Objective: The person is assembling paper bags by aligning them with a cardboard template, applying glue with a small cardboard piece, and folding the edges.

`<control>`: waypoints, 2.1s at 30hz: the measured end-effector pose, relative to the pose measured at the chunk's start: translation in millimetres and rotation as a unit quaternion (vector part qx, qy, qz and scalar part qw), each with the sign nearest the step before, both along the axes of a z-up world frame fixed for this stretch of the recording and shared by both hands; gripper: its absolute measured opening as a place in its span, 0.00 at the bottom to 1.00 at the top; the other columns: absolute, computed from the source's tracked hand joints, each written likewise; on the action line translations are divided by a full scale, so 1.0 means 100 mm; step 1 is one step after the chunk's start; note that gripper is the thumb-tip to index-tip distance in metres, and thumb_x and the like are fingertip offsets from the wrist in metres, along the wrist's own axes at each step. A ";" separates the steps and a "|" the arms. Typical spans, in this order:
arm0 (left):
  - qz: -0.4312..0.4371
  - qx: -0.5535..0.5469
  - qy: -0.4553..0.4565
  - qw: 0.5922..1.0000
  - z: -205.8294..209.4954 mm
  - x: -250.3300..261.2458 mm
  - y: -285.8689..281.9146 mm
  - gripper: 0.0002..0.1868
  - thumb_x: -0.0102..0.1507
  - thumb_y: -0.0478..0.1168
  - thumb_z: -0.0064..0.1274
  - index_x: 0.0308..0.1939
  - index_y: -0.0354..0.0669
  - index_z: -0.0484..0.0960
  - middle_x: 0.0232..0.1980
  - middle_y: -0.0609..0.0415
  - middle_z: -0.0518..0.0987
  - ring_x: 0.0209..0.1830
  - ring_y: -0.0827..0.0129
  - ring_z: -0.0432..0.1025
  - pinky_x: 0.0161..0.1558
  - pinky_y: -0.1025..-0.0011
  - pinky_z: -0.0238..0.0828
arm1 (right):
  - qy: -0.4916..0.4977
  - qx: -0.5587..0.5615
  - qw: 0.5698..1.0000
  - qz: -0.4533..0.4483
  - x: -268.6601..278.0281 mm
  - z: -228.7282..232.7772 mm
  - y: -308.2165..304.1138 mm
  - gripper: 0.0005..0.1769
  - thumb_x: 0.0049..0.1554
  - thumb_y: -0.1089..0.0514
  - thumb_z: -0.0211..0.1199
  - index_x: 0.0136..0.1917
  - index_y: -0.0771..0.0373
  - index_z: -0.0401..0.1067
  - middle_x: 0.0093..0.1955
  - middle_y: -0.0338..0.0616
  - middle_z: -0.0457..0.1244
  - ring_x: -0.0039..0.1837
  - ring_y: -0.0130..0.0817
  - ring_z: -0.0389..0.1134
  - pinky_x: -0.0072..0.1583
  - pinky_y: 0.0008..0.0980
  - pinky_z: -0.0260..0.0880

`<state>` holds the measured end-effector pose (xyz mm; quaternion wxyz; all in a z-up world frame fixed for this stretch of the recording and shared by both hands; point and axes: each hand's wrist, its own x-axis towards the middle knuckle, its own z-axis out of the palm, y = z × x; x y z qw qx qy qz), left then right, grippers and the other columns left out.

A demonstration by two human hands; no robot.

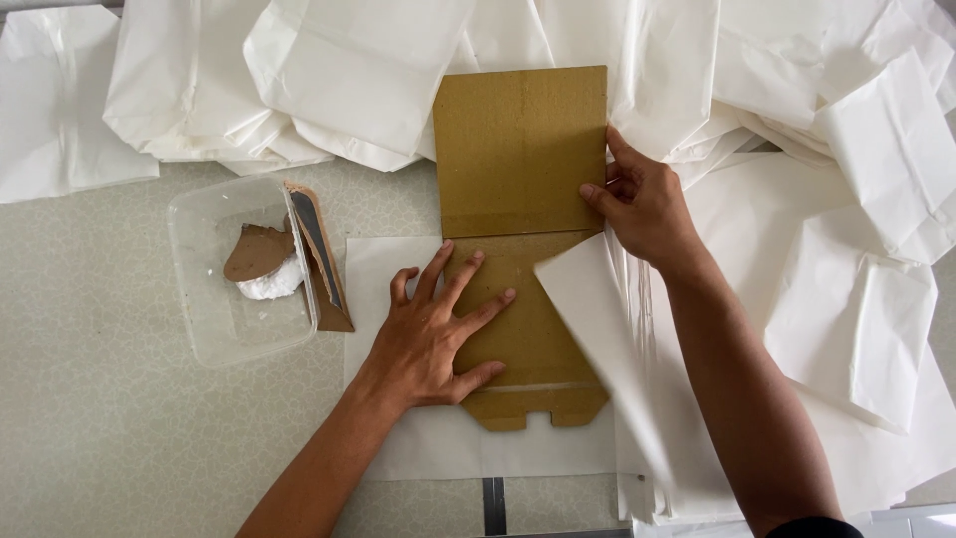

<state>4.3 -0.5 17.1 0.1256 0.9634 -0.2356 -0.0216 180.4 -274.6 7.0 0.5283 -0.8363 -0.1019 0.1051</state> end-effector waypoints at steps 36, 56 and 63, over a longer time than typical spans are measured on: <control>0.001 0.000 0.034 0.999 0.07 0.00 0.00 0.40 0.59 0.73 0.46 0.73 0.67 0.67 0.80 0.47 0.54 0.82 0.43 0.43 0.67 0.35 0.44 | 0.034 -0.270 0.934 0.231 -0.91 1.11 0.41 0.21 0.63 0.53 0.55 0.67 0.58 0.73 0.62 0.49 0.71 0.72 0.50 0.65 0.68 0.50 0.66; -0.004 -0.007 0.058 0.998 0.11 0.04 -0.21 0.35 0.57 0.61 0.51 0.65 0.53 0.72 0.73 0.42 0.62 0.79 0.44 0.50 0.65 0.39 0.48 | -0.022 -0.347 0.898 0.269 -1.14 0.92 0.42 0.32 0.54 0.57 0.68 0.72 0.47 0.69 0.79 0.39 0.57 0.81 0.52 0.51 0.67 0.51 0.68; -0.110 -0.163 -0.095 0.976 -0.18 0.02 -0.33 0.19 0.61 0.58 0.51 0.45 0.50 0.82 0.53 0.50 0.76 0.61 0.52 0.71 0.54 0.52 0.63 | -0.070 -0.361 0.888 0.277 -1.06 0.84 0.39 0.22 0.54 0.53 0.67 0.63 0.46 0.74 0.72 0.33 0.61 0.75 0.48 0.59 0.66 0.53 0.70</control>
